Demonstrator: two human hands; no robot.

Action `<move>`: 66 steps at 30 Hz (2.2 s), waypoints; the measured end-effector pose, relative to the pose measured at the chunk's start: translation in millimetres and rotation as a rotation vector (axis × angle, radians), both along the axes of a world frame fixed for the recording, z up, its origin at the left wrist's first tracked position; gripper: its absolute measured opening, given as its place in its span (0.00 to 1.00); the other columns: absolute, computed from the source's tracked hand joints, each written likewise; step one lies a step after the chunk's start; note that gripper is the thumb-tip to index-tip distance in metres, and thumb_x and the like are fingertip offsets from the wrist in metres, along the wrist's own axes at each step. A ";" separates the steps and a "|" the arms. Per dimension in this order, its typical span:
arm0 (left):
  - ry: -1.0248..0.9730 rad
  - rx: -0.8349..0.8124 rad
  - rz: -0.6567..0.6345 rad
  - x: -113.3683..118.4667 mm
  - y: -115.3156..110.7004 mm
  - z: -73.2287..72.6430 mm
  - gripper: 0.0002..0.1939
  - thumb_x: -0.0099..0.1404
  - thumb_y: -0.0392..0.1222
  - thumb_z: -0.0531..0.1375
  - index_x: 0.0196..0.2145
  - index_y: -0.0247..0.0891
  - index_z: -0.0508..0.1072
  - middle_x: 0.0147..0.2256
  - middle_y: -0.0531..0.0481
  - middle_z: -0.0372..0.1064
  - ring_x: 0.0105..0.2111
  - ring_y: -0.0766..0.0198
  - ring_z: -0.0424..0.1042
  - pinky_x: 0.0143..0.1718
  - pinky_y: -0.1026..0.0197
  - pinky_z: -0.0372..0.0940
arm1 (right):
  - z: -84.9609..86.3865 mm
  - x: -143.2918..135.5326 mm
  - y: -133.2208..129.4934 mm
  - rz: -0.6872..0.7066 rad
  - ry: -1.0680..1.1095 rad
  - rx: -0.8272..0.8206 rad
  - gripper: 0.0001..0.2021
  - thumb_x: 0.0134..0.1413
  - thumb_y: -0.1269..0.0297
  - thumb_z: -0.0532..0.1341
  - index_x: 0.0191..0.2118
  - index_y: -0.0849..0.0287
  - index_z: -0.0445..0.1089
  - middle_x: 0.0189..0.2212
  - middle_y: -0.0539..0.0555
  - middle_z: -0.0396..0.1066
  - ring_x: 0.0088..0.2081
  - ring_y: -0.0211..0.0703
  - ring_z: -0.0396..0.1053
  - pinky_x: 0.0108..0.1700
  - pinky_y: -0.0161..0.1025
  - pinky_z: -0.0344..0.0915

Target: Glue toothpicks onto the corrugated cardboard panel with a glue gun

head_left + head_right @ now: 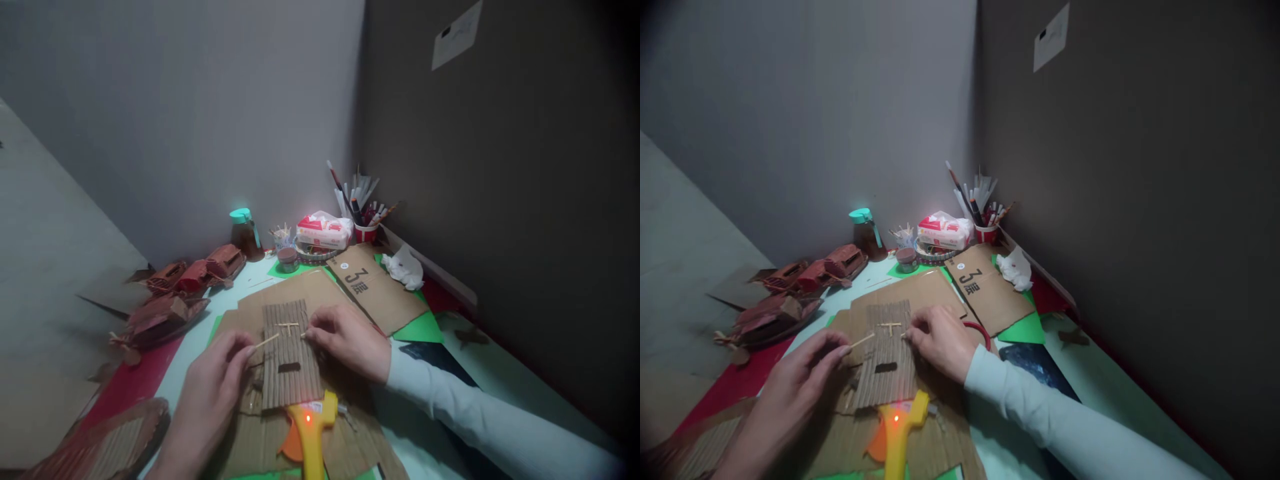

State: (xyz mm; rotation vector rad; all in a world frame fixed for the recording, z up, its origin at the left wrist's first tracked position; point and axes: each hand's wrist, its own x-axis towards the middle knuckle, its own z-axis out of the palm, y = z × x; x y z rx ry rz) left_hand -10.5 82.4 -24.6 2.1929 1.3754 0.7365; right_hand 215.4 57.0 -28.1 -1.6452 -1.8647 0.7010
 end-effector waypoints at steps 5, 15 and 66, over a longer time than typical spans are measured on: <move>-0.013 -0.040 -0.038 -24.0 -2.4 18.2 0.11 0.68 0.52 0.50 0.32 0.46 0.65 0.27 0.57 0.67 0.30 0.62 0.68 0.32 0.62 0.61 | -0.6 0.8 1.0 -0.009 -0.035 0.001 0.11 0.63 0.64 0.59 0.31 0.63 0.70 0.27 0.48 0.71 0.32 0.39 0.71 0.39 0.42 0.68; -0.065 -0.144 -0.168 -37.4 -26.7 36.9 0.08 0.67 0.51 0.54 0.35 0.48 0.70 0.25 0.58 0.68 0.26 0.67 0.70 0.28 0.70 0.64 | 5.4 7.9 -11.1 -0.004 -0.009 0.092 0.04 0.60 0.69 0.60 0.36 0.63 0.72 0.33 0.52 0.73 0.36 0.43 0.70 0.43 0.46 0.66; -0.687 -0.433 -0.071 -4.9 -49.6 44.9 0.08 0.57 0.49 0.65 0.28 0.43 0.74 0.23 0.59 0.64 0.24 0.72 0.59 0.23 0.72 0.54 | 68.5 -33.1 -34.0 0.536 0.343 -0.127 0.06 0.58 0.67 0.56 0.31 0.60 0.67 0.27 0.50 0.71 0.30 0.39 0.67 0.33 0.34 0.62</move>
